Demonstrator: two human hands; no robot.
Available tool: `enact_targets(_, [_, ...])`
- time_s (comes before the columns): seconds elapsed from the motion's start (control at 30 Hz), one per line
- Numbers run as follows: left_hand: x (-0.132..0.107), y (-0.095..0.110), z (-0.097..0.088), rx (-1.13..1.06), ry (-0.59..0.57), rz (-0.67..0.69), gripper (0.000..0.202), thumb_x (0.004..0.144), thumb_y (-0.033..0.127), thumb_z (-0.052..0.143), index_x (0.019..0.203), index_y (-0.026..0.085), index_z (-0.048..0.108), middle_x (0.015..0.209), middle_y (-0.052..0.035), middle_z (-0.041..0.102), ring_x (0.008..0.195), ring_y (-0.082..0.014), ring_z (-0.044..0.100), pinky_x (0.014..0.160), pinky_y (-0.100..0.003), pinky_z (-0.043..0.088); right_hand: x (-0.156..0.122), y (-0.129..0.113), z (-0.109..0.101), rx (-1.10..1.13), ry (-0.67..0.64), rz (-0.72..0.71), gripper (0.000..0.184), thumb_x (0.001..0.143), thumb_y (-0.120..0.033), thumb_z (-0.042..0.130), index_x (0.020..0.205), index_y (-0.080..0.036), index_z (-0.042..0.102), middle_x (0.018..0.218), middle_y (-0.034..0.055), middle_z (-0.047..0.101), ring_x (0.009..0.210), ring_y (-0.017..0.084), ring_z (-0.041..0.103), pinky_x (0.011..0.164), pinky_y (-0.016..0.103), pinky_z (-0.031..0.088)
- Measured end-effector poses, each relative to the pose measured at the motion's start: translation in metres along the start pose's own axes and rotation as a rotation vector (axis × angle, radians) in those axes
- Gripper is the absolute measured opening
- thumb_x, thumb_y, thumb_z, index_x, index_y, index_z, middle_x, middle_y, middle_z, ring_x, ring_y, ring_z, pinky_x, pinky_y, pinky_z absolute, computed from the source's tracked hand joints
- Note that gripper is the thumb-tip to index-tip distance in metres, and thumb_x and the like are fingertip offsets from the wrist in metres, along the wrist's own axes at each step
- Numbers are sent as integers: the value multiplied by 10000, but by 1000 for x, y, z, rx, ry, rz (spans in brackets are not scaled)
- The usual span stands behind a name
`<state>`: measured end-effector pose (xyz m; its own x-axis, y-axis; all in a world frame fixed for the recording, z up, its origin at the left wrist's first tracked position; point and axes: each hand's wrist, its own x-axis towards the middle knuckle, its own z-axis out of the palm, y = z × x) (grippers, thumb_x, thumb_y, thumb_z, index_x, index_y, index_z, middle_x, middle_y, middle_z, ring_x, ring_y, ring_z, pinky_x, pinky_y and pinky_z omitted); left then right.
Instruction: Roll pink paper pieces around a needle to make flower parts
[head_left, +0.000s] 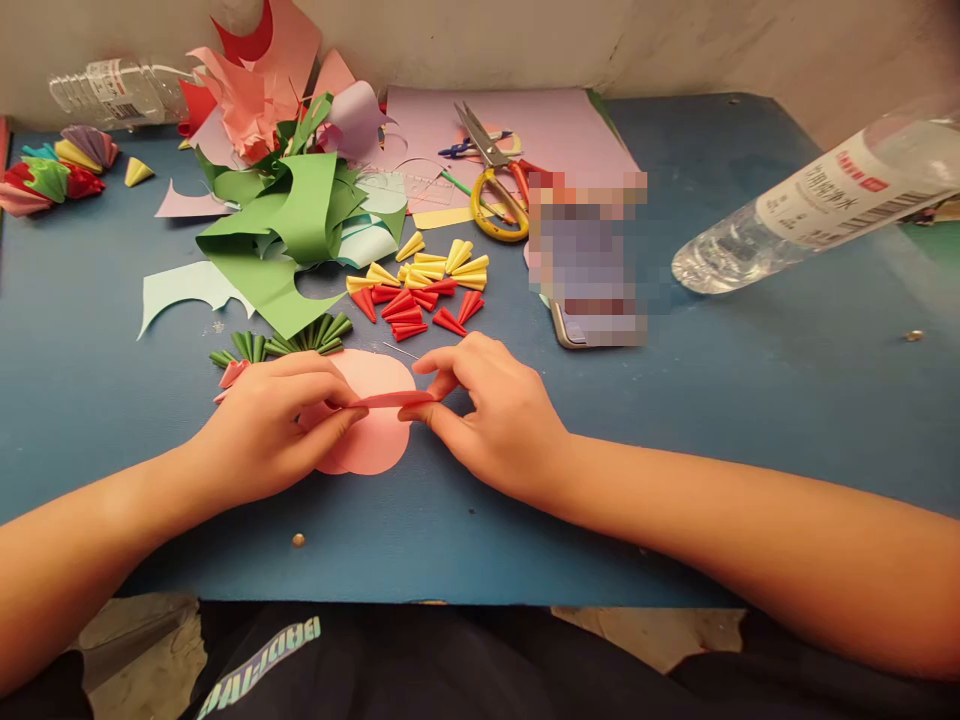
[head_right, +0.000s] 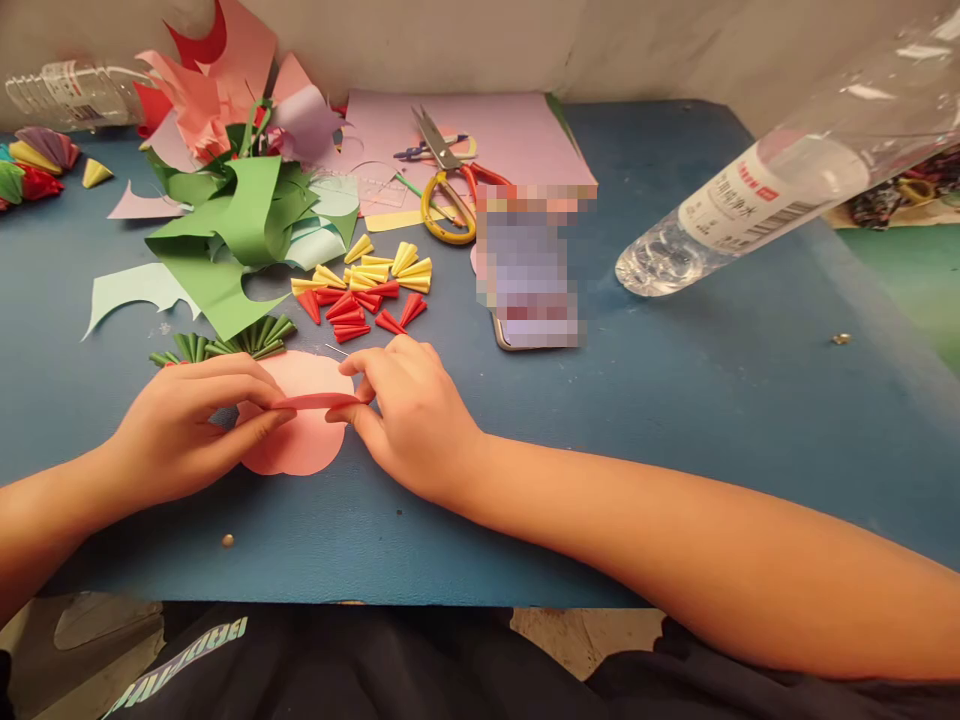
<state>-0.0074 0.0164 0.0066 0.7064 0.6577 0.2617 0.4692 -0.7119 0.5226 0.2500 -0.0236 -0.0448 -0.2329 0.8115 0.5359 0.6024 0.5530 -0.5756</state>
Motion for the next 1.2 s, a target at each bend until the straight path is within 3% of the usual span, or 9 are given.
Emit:
enact_targets(0.13, [3, -2, -6, 4, 51, -64, 136, 963, 197, 680, 842, 178, 739, 780, -24, 753, 651, -116, 655, 647, -245, 533, 5, 5, -2, 44, -15, 119, 312, 904, -402, 891, 957, -200, 660, 626, -37, 632, 681, 182, 608, 690, 323, 474])
enact_targets(0.27, [4, 0, -10, -34, 84, -134, 137, 953, 205, 706, 819, 191, 730, 737, 11, 732, 639, -107, 629, 632, -240, 502, 8, 5, -2, 138, 5, 49, 424, 942, -580, 810, 1012, -179, 690, 708, -10, 664, 702, 164, 612, 697, 311, 508])
enact_targets(0.33, [3, 4, -9, -76, 75, -137, 132, 953, 179, 702, 827, 190, 740, 741, 15, 732, 651, -103, 633, 631, -235, 495, 9, 3, -3, 204, 14, -21, 363, 959, -513, 815, 1036, -176, 704, 777, 8, 709, 730, 156, 631, 711, 297, 529])
enact_targets(0.43, [3, 8, -4, -143, 49, -129, 137, 953, 148, 700, 832, 184, 754, 754, 9, 742, 666, -100, 643, 641, -227, 501, 8, -1, -3, 269, 11, -115, 135, 984, -263, 795, 947, -175, 699, 782, 9, 719, 708, 131, 620, 685, 266, 521])
enact_targets(0.53, [3, 8, -2, -191, 40, -175, 137, 951, 181, 732, 816, 179, 757, 728, 8, 732, 648, -100, 625, 622, -224, 497, 7, -3, -3, 287, 33, -169, 123, 982, -150, 747, 881, -182, 684, 715, -3, 685, 659, 125, 589, 653, 256, 506])
enact_targets(0.8, [4, 2, -6, -173, 53, -218, 198, 918, 264, 796, 754, 174, 729, 702, 5, 714, 643, -107, 607, 630, -234, 497, 7, -1, -4, 212, 20, -68, 266, 977, -244, 800, 772, -185, 643, 678, -11, 678, 611, 112, 574, 603, 247, 453])
enact_targets(0.97, [5, 0, -9, -223, -36, -289, 244, 961, 313, 754, 765, 174, 712, 706, 4, 688, 660, -114, 587, 621, -240, 472, 9, 2, -1, 307, -8, -140, 263, 1001, -259, 772, 805, -184, 615, 694, -24, 638, 615, 99, 529, 597, 228, 429])
enact_targets(1.07, [6, -6, -9, -224, -82, -179, 239, 968, 295, 757, 771, 169, 708, 705, 4, 680, 646, -105, 582, 610, -228, 470, 9, 4, 0, 334, -44, -160, 263, 1011, -263, 763, 816, -185, 604, 697, -29, 610, 610, 99, 497, 591, 225, 419])
enact_targets(1.2, [6, -9, -8, -236, -145, 26, 42, 963, 196, 761, 931, 173, 747, 850, -24, 754, 711, -101, 638, 654, -203, 509, 7, 5, 2, 306, -118, -246, 264, 1015, -256, 751, 805, -190, 605, 687, -17, 618, 615, 120, 499, 600, 247, 425])
